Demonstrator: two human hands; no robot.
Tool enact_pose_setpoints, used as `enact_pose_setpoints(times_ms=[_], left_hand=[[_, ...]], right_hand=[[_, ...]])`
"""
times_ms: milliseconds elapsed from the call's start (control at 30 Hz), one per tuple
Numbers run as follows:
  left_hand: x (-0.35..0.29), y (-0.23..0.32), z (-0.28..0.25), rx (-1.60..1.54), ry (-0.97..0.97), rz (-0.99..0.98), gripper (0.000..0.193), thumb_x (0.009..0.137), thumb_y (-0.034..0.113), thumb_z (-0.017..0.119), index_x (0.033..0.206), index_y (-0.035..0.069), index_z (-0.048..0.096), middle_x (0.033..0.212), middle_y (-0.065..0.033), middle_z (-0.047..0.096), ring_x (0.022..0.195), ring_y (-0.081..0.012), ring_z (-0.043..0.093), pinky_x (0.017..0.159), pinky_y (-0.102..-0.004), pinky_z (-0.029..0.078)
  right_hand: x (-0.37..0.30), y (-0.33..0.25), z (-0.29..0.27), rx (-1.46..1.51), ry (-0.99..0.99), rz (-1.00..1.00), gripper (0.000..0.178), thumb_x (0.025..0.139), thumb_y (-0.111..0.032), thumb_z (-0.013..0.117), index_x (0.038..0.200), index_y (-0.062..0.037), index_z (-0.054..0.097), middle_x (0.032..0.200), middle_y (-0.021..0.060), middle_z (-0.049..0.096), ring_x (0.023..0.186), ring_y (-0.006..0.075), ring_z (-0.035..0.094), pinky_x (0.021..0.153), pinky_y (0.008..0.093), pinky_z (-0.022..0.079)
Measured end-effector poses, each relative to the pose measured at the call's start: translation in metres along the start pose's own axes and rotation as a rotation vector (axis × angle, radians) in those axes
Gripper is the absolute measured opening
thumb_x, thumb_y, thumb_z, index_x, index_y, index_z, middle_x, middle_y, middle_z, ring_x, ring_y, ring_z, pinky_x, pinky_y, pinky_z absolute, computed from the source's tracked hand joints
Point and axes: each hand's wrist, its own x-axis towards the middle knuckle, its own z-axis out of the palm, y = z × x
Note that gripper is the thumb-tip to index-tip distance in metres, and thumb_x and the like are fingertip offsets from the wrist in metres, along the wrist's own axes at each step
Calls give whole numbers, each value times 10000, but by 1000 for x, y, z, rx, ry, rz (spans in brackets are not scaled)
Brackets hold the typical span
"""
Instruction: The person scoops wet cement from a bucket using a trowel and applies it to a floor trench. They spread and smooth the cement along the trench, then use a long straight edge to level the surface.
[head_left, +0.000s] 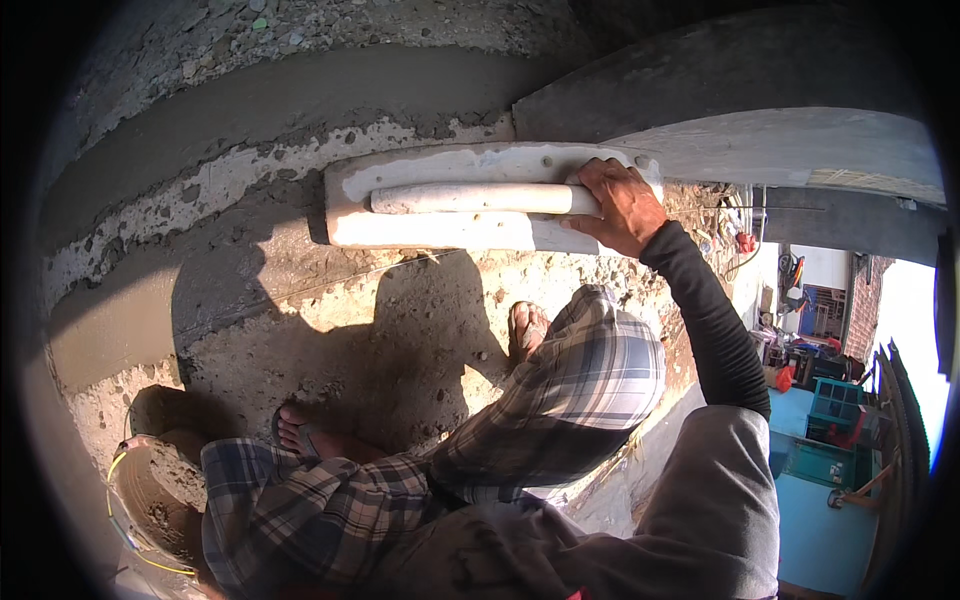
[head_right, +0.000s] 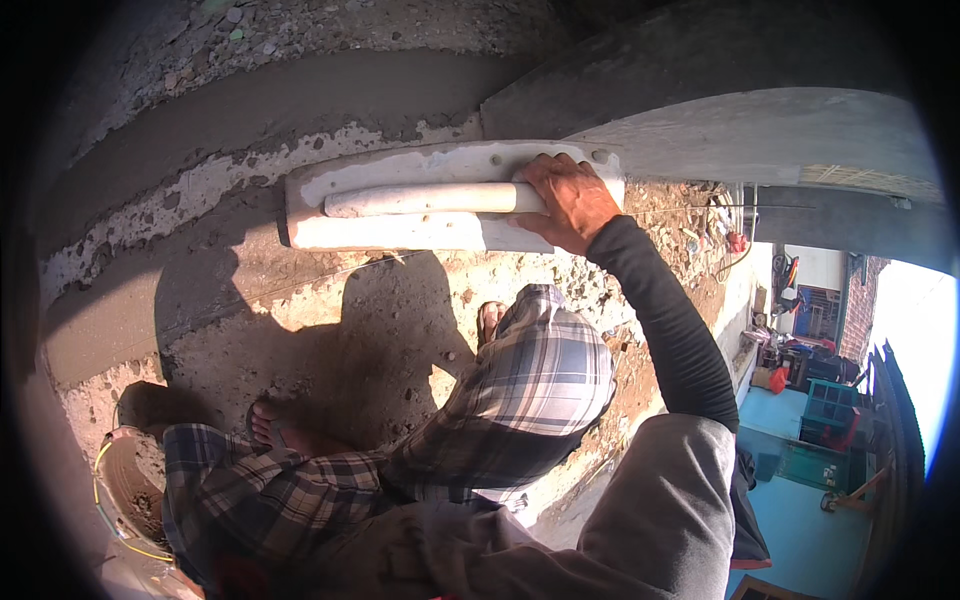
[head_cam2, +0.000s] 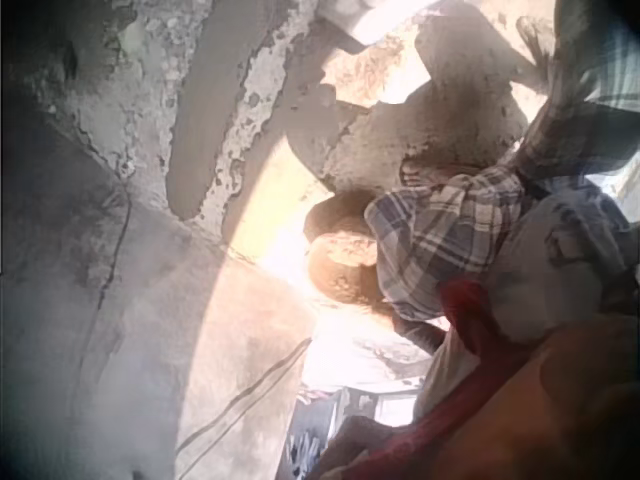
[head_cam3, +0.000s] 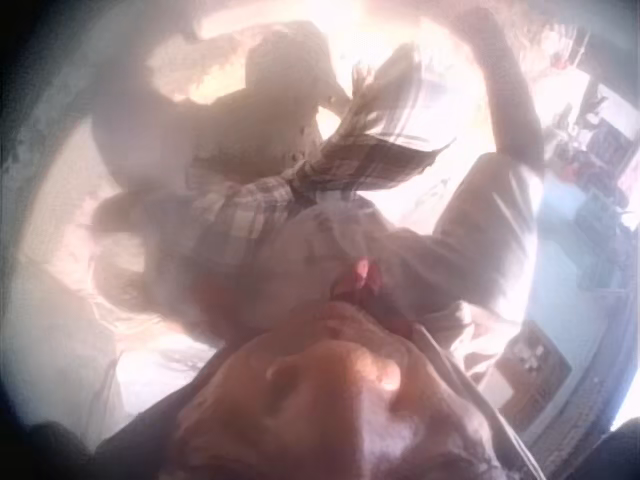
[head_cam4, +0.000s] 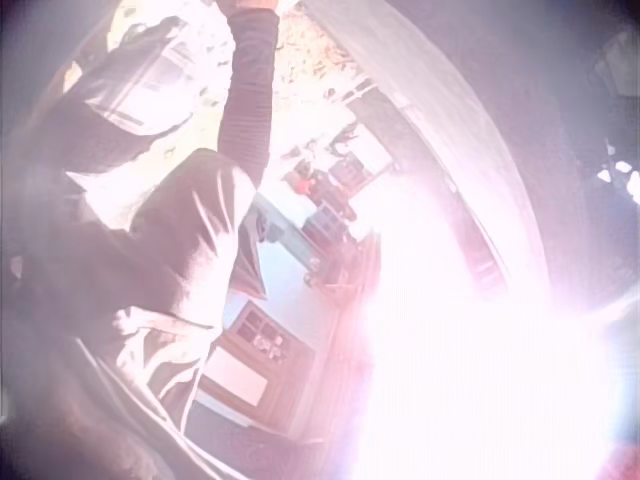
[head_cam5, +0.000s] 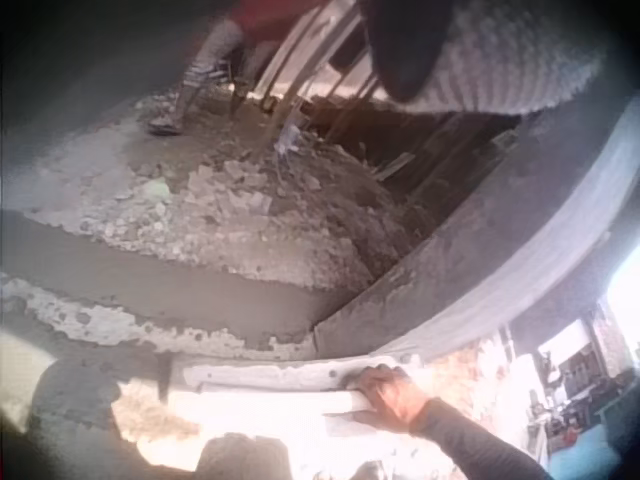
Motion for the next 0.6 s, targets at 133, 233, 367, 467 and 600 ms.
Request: enact_pose_setpoints(times_ms=[133, 233, 367, 467, 600], left_hand=[[1, 4, 49, 34, -27, 53, 383, 947, 402, 578, 1086, 48, 620, 976, -98, 653, 886, -214, 625, 763, -358, 508], [-11, 6, 84, 58, -59, 85, 362, 944, 388, 572, 1059, 49, 623, 955, -101, 658, 859, -216, 627, 742, -360, 511], [-30, 5, 79, 16, -44, 109, 336, 940, 369, 565, 1022, 50, 628, 928, -104, 665, 823, -218, 631, 715, -361, 515], [-60, 29, 26, -3, -19, 176, 318, 937, 355, 560, 994, 50, 631, 908, -107, 670, 796, -219, 633, 694, -362, 518], [-68, 22, 88, 1, -89, 203, 298, 933, 336, 553, 958, 51, 635, 880, -110, 677, 760, -221, 637, 667, -364, 522]], right_hand=[[-81, 30, 48, 25, 31, 47, 564, 798, -374, 796, 1232, -87, 579, 1220, 109, 574, 1117, 322, 537, 948, 479, 444], [-147, 88, 72, 32, 10, 214, 523, 804, -360, 788, 1203, -93, 581, 1157, 105, 565, 1068, 323, 527, 904, 471, 444], [-185, 201, 78, -205, 188, 215, 597, 761, -308, 823, 1254, -76, 577, 1188, 130, 565, 1104, 355, 517, 927, 487, 450], [-204, 293, 97, -404, 107, 385, 637, 789, -214, 803, 1371, -115, 564, 1418, 215, 519, 1319, 442, 450, 1111, 548, 356], [-336, 509, 96, -844, 260, 378, 575, 882, -173, 701, 1425, -94, 529, 1508, 213, 449, 1391, 426, 408, 1153, 538, 325]])
